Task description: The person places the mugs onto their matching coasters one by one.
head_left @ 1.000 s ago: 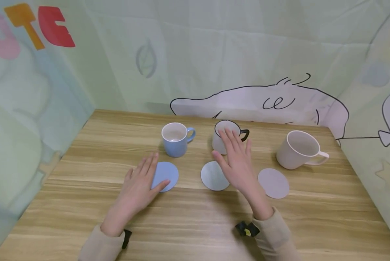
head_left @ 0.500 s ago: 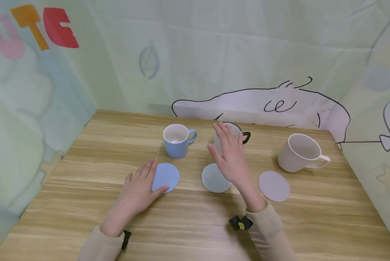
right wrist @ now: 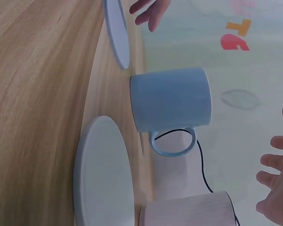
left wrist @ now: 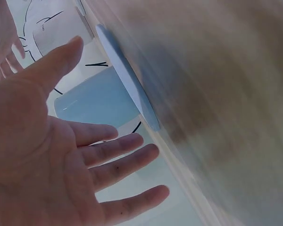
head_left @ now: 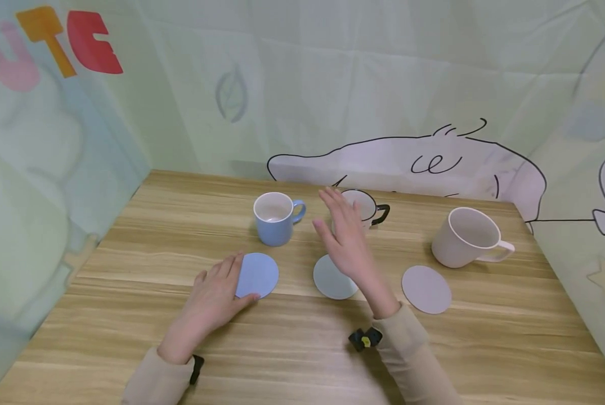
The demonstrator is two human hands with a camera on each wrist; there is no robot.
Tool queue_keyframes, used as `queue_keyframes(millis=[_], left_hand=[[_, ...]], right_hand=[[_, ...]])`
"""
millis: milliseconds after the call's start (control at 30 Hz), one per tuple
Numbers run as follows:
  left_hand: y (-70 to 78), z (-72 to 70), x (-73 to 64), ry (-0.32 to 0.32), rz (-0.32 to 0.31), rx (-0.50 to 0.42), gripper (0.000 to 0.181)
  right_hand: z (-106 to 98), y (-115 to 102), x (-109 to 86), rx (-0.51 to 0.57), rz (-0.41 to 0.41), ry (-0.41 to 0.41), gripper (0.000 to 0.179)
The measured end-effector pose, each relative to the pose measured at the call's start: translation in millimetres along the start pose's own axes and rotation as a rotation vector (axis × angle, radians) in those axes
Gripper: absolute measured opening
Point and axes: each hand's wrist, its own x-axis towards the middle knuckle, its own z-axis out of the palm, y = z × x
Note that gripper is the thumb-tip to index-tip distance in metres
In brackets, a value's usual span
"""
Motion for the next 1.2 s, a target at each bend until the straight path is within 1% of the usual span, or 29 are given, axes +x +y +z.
queue_keyframes(millis=[167,333,433,567,667,833,1000,1200], left_hand=[[-0.8,0.0,1.6,-0.019,0.0,0.019,0.089],[-1.2,0.0,3.2,-0.051,-0.024,0.014,0.089],[-1.1,-1.0,3.5,-0.077,-0.049,0.009,0.088],[-1.5,-2.0,3.3,-0.103,-0.081,0.008,0.086],[-1.9,-2.3,2.8,-0.108,-0.093,0.014,0.085],[-3.6,-2.1,1.8,-0.112,-0.104,0.013,0.091],[-5.5,-1.0,1.9,-0.137,-0.116,0.012,0.092],[-4.8,-0.9,3.4,-0.174,-0.136,0.001,0.087]], right_hand=[[4.7,1.6,4.3,0.064,0.029,-0.016,0.052],[6.7,2.2,8.7,0.114,0.068,-0.039,0.052],[7.5,1.8,12.2,0.106,0.059,-0.055,0.052],[9.4,1.2,18.6,0.06,0.024,-0.082,0.052],[11.9,1.7,22.9,0.036,0.014,-0.104,0.053],[17.3,2.7,28.0,0.018,0.02,-0.123,0.053],[23.5,4.7,33.4,0.046,0.059,-0.135,0.052],[28.9,7.5,39.7,0.12,0.145,-0.165,0.054]])
